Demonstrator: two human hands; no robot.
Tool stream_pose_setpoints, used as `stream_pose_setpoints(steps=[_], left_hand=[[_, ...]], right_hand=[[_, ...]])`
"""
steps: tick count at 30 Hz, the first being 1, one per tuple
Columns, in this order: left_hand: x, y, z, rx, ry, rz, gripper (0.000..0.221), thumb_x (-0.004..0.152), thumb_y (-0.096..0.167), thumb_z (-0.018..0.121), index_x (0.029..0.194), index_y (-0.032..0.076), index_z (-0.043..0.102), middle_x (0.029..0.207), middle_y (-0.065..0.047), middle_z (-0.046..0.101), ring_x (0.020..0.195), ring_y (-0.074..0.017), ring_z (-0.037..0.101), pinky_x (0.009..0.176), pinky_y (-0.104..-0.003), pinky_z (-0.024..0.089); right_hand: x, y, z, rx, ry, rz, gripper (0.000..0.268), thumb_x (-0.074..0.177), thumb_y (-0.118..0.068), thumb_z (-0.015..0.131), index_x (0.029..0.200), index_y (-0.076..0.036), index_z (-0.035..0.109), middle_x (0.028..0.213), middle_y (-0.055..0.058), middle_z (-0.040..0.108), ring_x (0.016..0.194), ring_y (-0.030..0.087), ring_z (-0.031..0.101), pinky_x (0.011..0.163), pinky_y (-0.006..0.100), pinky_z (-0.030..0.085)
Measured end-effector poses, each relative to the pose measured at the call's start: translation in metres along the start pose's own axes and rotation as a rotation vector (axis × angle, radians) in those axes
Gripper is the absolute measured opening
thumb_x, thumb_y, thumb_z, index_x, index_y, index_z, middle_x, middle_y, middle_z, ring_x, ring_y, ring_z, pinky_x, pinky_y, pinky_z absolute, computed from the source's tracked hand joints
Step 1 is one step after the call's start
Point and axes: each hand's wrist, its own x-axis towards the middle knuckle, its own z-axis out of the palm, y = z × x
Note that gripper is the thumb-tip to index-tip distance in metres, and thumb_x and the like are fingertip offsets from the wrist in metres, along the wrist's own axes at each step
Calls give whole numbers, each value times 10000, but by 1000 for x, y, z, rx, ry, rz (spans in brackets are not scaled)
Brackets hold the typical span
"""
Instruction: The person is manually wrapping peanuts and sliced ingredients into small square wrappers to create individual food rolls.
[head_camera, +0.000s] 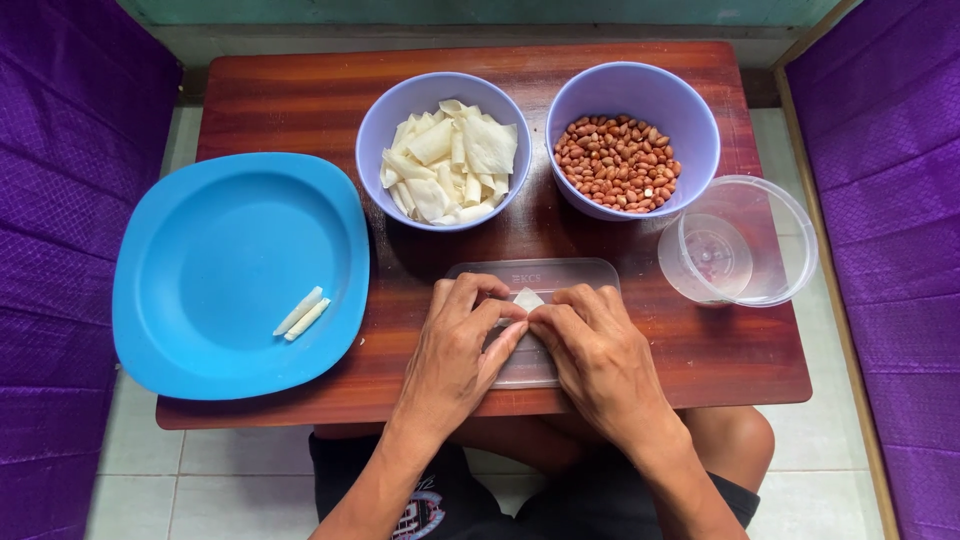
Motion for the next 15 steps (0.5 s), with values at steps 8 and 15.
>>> stream_pose_setpoints(steps=[8,15], left_hand=[[1,-1,1,19,0,15,92,864,101,732,924,32,737,1130,-66,618,974,-205,546,824,-317,515],[0,-1,2,22,-12,-2,102,863,99,734,950,44,735,1139,-59,612,980,-199,546,828,-317,518]], right_hand=[[0,-3,-2,6,4,2,128,908,-98,711,1032,-66,708,1040,72,617,857,224,568,696,342,512],[1,0,3,-119,-25,0,93,941,-141,681,1000,-78,646,1048,60,595,850,238,547,652,354,513]])
